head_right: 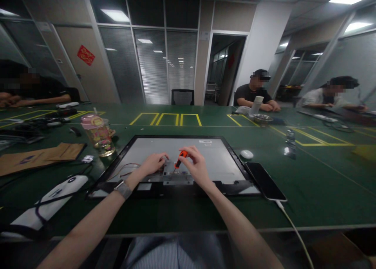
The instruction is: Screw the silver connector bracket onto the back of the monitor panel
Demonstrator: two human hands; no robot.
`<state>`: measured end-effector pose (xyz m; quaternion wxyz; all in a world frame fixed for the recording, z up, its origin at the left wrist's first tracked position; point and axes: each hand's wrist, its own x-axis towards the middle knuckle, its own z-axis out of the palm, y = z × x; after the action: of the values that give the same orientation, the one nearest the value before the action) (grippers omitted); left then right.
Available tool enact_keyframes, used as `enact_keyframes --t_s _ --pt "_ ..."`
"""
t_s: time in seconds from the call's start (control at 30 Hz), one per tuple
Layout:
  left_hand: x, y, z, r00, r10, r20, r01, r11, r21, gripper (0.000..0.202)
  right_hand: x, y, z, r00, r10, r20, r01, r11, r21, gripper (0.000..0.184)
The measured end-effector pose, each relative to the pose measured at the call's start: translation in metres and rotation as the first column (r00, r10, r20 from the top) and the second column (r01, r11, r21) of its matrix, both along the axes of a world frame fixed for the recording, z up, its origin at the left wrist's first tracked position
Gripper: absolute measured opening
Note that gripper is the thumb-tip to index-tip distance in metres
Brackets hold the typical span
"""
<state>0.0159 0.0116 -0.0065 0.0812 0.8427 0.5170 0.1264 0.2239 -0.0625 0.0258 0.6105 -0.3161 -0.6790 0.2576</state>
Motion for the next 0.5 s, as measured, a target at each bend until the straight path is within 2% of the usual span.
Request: enact_keyframes --t_s 0.1,0.2,0.37,0.43,0.5 --pt "0.0 -0.0007 0.0005 1.0 0.004 -0.004 -0.004 1.0 -0.001 0.03 0.0017 -0.0032 0.0049 0.997 0.073 0.017 -0.073 0.997 -0.031 0.026" --pt "0.0 -0.0012 0.001 1.0 0.007 -0.011 -0.007 1.0 -0.001 0.03 0.0028 -0.0027 0.0058 0.987 0.16 -0.032 -0.162 0.983 -0.084 0.029" --pt "0.0007 -0.0006 0.0007 1.0 0.011 -0.022 -0.011 1.0 0.004 0.03 0.0027 0.0027 0.0 0.999 0.002 -0.042 -0.003 1.0 -0.007 0.017" --pt "0.001 -0.0002 0.0005 1.0 0.015 -0.027 -0.015 1.0 0.005 0.03 0.0034 0.0022 0.0002 0.999 0.022 -0.024 -0.022 1.0 -0.01 0.019" --pt "0.0011 0.0001 0.0005 0.999 0.012 -0.034 -0.012 1.0 0.006 0.03 0.0044 0.0003 0.0018 0.991 0.129 -0.026 -0.131 0.989 -0.062 0.026"
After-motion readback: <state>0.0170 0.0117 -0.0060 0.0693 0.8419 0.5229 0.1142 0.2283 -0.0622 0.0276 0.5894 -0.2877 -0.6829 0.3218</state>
